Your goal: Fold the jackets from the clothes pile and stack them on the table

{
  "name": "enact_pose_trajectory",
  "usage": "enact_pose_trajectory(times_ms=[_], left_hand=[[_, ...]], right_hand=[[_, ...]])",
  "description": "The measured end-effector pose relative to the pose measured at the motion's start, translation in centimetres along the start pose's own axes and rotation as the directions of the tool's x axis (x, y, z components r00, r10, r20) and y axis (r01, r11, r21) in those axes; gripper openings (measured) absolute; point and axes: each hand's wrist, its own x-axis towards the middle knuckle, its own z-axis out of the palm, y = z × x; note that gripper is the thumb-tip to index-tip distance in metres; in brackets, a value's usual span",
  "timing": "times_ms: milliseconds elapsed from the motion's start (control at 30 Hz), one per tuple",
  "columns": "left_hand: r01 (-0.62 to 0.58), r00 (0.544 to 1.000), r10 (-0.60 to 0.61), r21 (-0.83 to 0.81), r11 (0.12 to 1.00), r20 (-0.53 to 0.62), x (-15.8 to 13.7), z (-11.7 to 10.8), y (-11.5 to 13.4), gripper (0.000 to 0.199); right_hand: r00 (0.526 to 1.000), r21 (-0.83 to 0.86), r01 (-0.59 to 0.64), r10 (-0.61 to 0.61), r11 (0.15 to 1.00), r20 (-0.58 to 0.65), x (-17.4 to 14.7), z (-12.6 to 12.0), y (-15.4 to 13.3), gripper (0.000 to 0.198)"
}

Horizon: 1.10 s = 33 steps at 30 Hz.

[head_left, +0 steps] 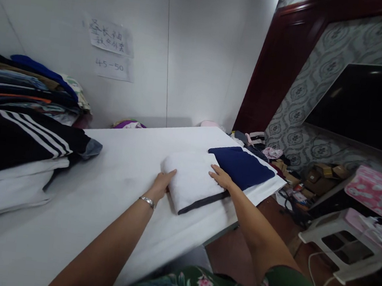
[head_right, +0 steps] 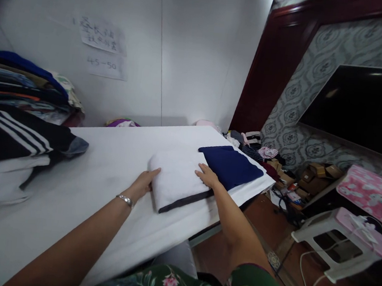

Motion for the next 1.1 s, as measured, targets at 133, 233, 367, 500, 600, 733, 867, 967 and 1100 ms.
enact_pose_trajectory(times_ms=[133, 233, 367, 500, 600, 733, 867, 967, 1100], left_hand=[[0.08, 0.992, -0.07, -0.099, 0.992, 0.101, -0.2, 0.6, 0.8, 0.063], [0.068, 0.994, -0.053, -0.155, 0.986, 0.099, -0.3, 0.1, 1.5, 0.059], [0.005, 0.999, 0.003, -0.19, 0.982, 0.044, -0.3, -3.5, 2.0, 0.065], [0.026, 0.998, -0.034, -0.165, 0.986, -0.044, -0.9, -8.5, 0.6, 0.079], [0.02, 0.994, -0.03, -0.091, 0.996, -0.104, -1.7, -10.2, -1.1, 0.077], [-0.066, 0.986, 0.08, 0.097, 0.993, -0.149, -1.9, -9.8, -2.4, 0.066], [-0.08, 0.984, 0.099, 0.13, 0.988, -0.145, -1.7, -9.4, -2.8, 0.07], [-0.085, 0.985, 0.101, 0.12, 0.989, -0.136, -1.6, -9.5, -3.1, 0.071], [-0.107, 0.988, 0.113, 0.062, 0.992, -0.109, -1.4, -9.6, -3.9, 0.072]], right_hand=[[1.0, -0.033, -0.028, 0.028, 0.999, 0.007, -0.1, -0.2, -0.7, 0.065], [0.999, -0.048, -0.042, 0.043, 0.998, 0.014, -0.6, 0.1, -1.6, 0.066], [0.998, -0.07, -0.041, 0.044, 0.997, 0.04, -2.7, 2.9, -4.5, 0.072], [0.997, -0.145, -0.008, 0.02, 0.989, 0.081, -5.8, 6.4, -7.9, 0.08], [0.991, -0.206, 0.006, 0.021, 0.979, 0.133, -7.3, 6.6, -9.7, 0.08], [0.997, -0.305, 0.061, -0.04, 0.95, 0.073, -6.4, 4.3, -13.2, 0.071], [0.926, -0.337, 0.305, -0.361, 0.891, -0.115, -2.8, 3.4, -18.1, 0.068], [0.898, -0.371, 0.366, -0.429, 0.853, -0.1, 0.4, 4.7, -19.1, 0.069], [0.986, -0.397, 0.161, -0.127, 0.903, 0.112, 3.0, 7.1, -15.7, 0.06]])
